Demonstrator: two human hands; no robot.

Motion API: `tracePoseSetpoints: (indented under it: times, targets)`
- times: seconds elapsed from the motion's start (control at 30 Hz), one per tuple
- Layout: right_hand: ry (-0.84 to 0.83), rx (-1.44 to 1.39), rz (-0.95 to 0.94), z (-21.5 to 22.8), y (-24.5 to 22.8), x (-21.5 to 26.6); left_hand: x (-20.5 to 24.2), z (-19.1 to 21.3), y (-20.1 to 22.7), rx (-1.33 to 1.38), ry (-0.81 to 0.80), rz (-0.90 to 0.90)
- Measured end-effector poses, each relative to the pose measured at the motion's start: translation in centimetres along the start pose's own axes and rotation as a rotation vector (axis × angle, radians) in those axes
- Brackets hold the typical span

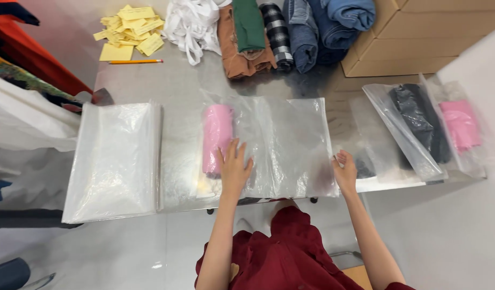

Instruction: The person removes folded clothes from a cardboard box and places them on a metal table. They then take individual pieces of clothing, place them into clear plastic bags, and fold the bags closed. The person stacks the packed items on the table.

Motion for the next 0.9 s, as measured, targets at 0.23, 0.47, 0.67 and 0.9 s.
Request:
tracePoseSetpoints:
  times: [0.23,0.47,0.67,0.9]
  targets:
    - [0.001,-0.035,0.009,-1.2,-0.3,1.3,6.2,-4.9,-0.4,-0.132,-0.197,-0.031]
    - [-0.029,0.03,0.025,-0.8,-0.3,1.8,7.3,-4.3,0.0,-0.104,-0.158,-0.036]
    - [-0.367,-0.051,-0.151,-2.7,-2.6,3.7,6.2,-6.0,-1.9,0.072,-0.168,0.161]
    - [-0.73,-0.843,-0.387,-1.5,-12.5,7.5,2.5,-3.9,3.7,0.558,-0.315,0.558]
Point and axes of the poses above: each hand's wrist, its own x-axis away from the middle knuckle, its own z-axis out of the back of the hand, y = z × x, the point moved 8 cm from there along -x, towards the middle knuckle, and after that the axes turned 14 degrees about y, right-handed, at the moved point
